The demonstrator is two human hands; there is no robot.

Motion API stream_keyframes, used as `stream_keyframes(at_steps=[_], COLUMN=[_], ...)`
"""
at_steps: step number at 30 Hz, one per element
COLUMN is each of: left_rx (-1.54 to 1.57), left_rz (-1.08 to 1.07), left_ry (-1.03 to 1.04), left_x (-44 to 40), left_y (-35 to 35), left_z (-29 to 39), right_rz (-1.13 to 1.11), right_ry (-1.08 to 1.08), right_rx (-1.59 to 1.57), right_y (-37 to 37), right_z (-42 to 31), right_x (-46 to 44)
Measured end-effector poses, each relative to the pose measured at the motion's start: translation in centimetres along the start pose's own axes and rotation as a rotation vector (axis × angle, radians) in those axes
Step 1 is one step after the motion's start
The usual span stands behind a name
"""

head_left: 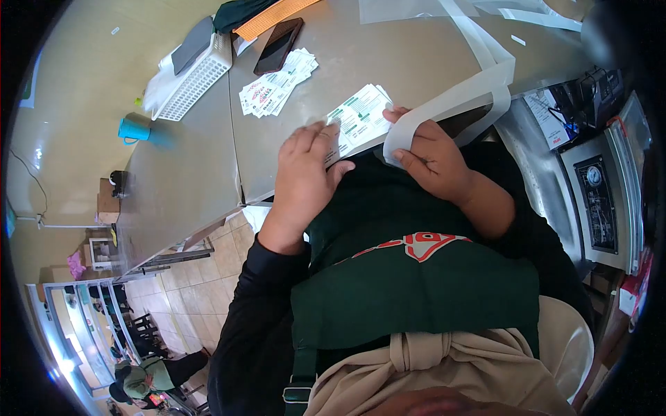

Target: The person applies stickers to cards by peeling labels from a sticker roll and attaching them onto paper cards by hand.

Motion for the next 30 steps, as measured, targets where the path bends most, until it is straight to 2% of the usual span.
stream_keyframes(at_steps=[5,11,14,20,23,26,30], left_rx=[0.116,0.17,0.115,0.089,0.121,0.104,0.069], left_rz=[-0.135,-0.283,-0.18,-0.231,-0.193,-0.178,-0.183], left_ry=[-0.004,-0.252,-0.166,-0.197,-0.092,-0.101,-0.107], left_x=[0.0,-0.9,-0.8,-0.6,-0.4,-0.4,-0.5], left_y=[0.8,1.8,0.4,0.6,0.4,0.5,0.5], left_z=[-0.9,-4.2,-1.9,-2.4,-1.7,-1.7,-1.4], right_rz=[0.078,0.106,0.105,0.095,0.128,0.014,-0.022], right_ry=[0.028,0.075,0.039,0.043,0.069,0.096,0.092], right_rx=[-0.073,-0.098,-0.088,-0.054,0.007,0.242,0.16], right_y=[-0.7,-0.8,-0.8,-0.8,-1.1,-0.6,-0.2], right_z=[0.1,0.4,0.2,0.2,0.4,0.7,0.1], right_x=[0.1,0.4,0.3,0.2,0.3,0.4,-0.1])
Point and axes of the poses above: each hand's wrist, its own x-axis away from the middle knuckle, its own y-axis out of the palm, z = x × y, the point moved 10 cm from there along -x, towards the middle knuckle, and after that the axes turned 14 degrees about -y, right-handed, at the moved point
